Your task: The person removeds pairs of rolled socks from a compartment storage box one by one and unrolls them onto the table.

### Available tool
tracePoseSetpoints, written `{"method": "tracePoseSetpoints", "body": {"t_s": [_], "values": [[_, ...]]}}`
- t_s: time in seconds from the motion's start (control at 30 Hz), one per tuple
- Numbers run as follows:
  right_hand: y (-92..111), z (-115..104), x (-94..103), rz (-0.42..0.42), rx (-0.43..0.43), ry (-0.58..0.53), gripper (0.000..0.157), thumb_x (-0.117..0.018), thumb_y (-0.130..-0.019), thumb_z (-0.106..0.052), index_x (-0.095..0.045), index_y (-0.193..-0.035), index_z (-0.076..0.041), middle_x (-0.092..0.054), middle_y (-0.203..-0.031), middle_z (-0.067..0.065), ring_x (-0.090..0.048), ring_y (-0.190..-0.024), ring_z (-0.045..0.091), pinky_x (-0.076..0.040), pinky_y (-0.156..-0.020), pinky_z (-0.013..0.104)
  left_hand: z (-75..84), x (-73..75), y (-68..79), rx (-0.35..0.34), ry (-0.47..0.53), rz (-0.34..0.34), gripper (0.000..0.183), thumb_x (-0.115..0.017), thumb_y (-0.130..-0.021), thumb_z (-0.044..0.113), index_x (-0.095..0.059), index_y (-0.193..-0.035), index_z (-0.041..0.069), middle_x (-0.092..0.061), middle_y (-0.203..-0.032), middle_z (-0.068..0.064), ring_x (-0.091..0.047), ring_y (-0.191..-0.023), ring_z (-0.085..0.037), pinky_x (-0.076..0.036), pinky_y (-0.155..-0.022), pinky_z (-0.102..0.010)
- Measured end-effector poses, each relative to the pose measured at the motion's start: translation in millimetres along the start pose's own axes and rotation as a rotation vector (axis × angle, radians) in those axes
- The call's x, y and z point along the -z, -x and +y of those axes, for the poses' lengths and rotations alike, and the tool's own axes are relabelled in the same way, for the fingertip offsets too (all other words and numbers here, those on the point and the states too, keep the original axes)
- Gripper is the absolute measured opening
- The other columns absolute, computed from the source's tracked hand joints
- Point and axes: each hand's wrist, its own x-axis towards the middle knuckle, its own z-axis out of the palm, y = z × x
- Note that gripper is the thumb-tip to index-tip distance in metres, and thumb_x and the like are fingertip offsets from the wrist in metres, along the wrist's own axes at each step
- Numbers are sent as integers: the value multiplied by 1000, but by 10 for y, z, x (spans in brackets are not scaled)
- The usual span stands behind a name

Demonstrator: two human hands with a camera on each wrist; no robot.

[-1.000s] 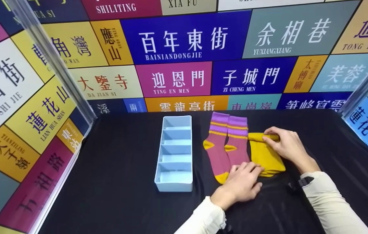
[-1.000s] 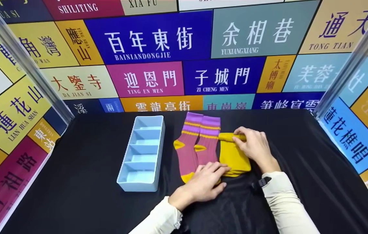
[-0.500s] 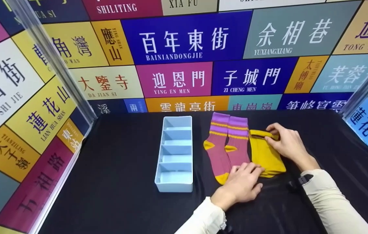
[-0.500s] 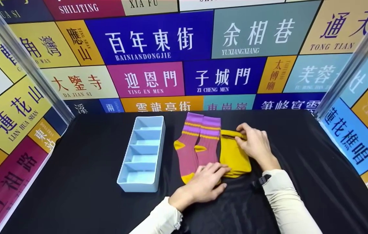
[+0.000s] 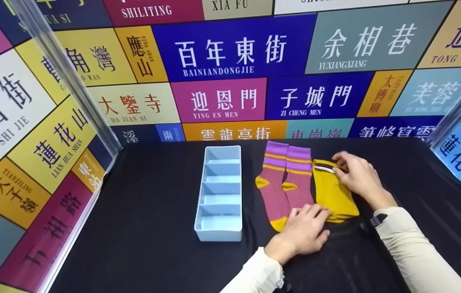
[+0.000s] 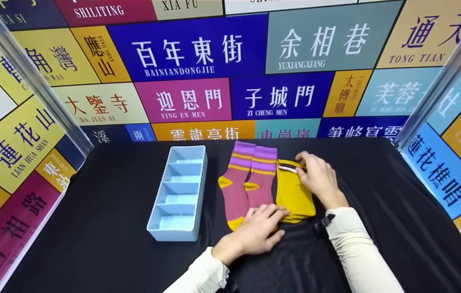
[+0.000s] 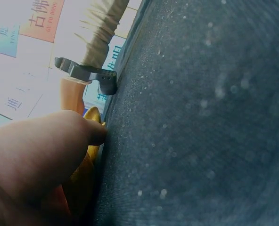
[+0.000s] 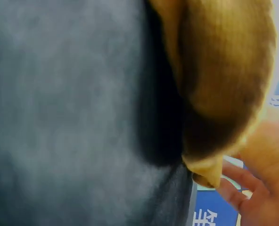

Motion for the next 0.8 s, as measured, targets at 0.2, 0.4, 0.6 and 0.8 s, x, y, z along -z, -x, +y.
{"method": "tracePoseSetpoints", "body": {"t_s": [0.2, 0.4, 0.6, 0.8], "values": [[-29, -7, 12, -15, -22, 29, 16, -74, -91, -30, -73, -104, -22, -72, -95, 5, -64, -82, 28, -50, -67, 51, -5, -2, 0, 7, -14, 9, 48, -52, -100, 46, -44, -146, 34, -45, -146, 15, -42, -133, -7, -37, -101, -32], [-62, -5, 0, -36, -2, 53, 28, -78, -87, -31, -73, -109, -15, -67, -112, 7, -59, -98, 30, -50, -77, 56, -4, 5, 0, 7, -23, 3, 49, -52, -99, 46, -44, -146, 34, -45, -147, 15, -41, -133, -7, -36, -102, -31], [-112, -34, -29, -43, -22, 103, 25, -69, -93, -24, -74, -113, -10, -63, -114, 10, -54, -105, 32, -49, -79, 59, -3, -1, 5, 1, -22, 6, 49, -51, -100, 46, -44, -146, 33, -45, -146, 15, -41, -133, -7, -36, -101, -30], [-167, -65, -42, -6, -108, 71, 15, -70, -93, -26, -66, -105, -18, -70, -100, 10, -62, -84, 35, -46, -65, 54, -14, -7, 3, -3, -22, 12, 49, -51, -100, 46, -44, -147, 33, -45, -146, 15, -42, -133, -7, -36, -100, -30]]}}
